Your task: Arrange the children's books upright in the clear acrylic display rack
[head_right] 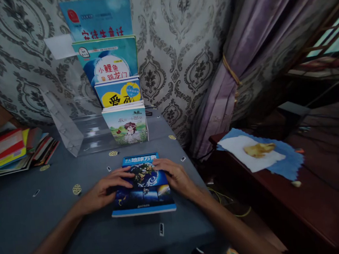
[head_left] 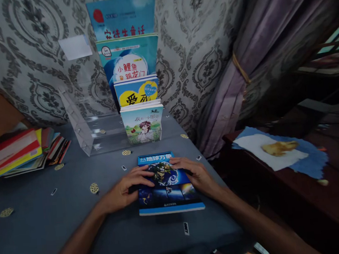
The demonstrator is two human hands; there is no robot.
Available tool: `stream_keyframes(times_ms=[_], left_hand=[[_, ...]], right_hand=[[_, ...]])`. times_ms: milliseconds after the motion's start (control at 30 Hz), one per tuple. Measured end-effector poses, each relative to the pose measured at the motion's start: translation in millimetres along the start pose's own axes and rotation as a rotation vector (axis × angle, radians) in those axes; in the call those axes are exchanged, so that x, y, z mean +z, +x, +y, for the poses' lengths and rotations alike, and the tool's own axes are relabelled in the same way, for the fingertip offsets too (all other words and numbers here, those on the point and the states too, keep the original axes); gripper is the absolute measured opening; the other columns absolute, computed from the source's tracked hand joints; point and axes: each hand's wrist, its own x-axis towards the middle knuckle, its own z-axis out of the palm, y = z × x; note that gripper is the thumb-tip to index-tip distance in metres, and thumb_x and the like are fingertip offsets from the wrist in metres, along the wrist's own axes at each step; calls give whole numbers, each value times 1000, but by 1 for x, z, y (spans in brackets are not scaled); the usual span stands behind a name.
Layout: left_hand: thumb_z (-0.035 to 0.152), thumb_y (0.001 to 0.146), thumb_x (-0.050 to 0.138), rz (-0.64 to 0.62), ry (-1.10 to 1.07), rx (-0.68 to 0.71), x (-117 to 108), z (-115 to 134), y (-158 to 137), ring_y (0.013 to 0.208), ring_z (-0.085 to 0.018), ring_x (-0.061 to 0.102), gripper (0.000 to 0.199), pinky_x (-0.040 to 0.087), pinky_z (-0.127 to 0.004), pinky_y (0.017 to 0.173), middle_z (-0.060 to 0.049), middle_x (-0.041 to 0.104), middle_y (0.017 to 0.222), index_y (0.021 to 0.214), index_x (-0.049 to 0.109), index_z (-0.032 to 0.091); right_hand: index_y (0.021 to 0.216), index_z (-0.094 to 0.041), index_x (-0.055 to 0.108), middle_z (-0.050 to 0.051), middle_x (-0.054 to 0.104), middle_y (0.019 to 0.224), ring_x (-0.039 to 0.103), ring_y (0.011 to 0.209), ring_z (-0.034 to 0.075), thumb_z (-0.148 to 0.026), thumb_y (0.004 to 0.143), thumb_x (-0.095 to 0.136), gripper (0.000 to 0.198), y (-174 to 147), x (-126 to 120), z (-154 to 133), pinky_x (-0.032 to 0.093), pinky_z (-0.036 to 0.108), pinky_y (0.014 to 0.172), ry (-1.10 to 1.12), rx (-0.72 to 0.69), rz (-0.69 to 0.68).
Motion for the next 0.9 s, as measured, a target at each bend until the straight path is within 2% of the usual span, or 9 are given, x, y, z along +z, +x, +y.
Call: stream_keyframes(times_ms=[200,367,467,633,733,800,900], left_hand=[[18,87,64,-164,239,-6,6,-11,-4,148,-32,33,43,20,-60,122,-2,51,152,125,68,38],[13,88,60,-172,276,27,8,-12,-5,146,-30,39,48,25,-58,122,0,51,152,128,65,38],[18,93,55,-83,244,-8,10,-15,-5,144,-28,42,41,29,-55,121,-2,53,149,129,64,37],[32,96,55,201,316,-114,11,-29,-4,145,-27,40,34,25,-53,123,-6,51,151,129,65,30],[36,95,56,243,347,-129,11,-34,-4,146,-27,39,35,24,-52,124,-5,51,151,128,65,29],[36,95,56,251,357,-118,11,-36,-4,145,-27,39,35,24,-51,124,-5,52,151,128,65,29],[35,95,55,240,398,-115,12,-37,-3,145,-27,40,36,25,-51,124,-6,52,150,130,63,29]], right_hand=[[111,-23,73,14,71,123,64,121,25,-31,98,54,24,-1,3,10,53,49,103,-99,-103,-48],[119,-25,71,12,68,130,58,130,24,-22,99,49,30,0,-2,9,50,50,108,-166,-80,-166],[119,-25,72,11,69,130,58,130,24,-18,96,51,32,1,-5,9,50,50,107,-196,-78,-202],[116,-23,73,11,72,123,62,125,27,-6,88,47,43,9,-9,0,45,57,109,-319,-95,-268],[117,-24,72,10,73,123,63,122,26,-5,87,47,44,18,1,-12,44,56,109,-342,-131,-289],[126,-23,67,10,70,129,61,125,24,-5,90,46,45,25,16,-23,46,51,109,-328,-149,-306],[143,-14,52,17,58,144,49,139,26,-15,98,46,46,37,42,-37,40,50,115,-352,-146,-341]])
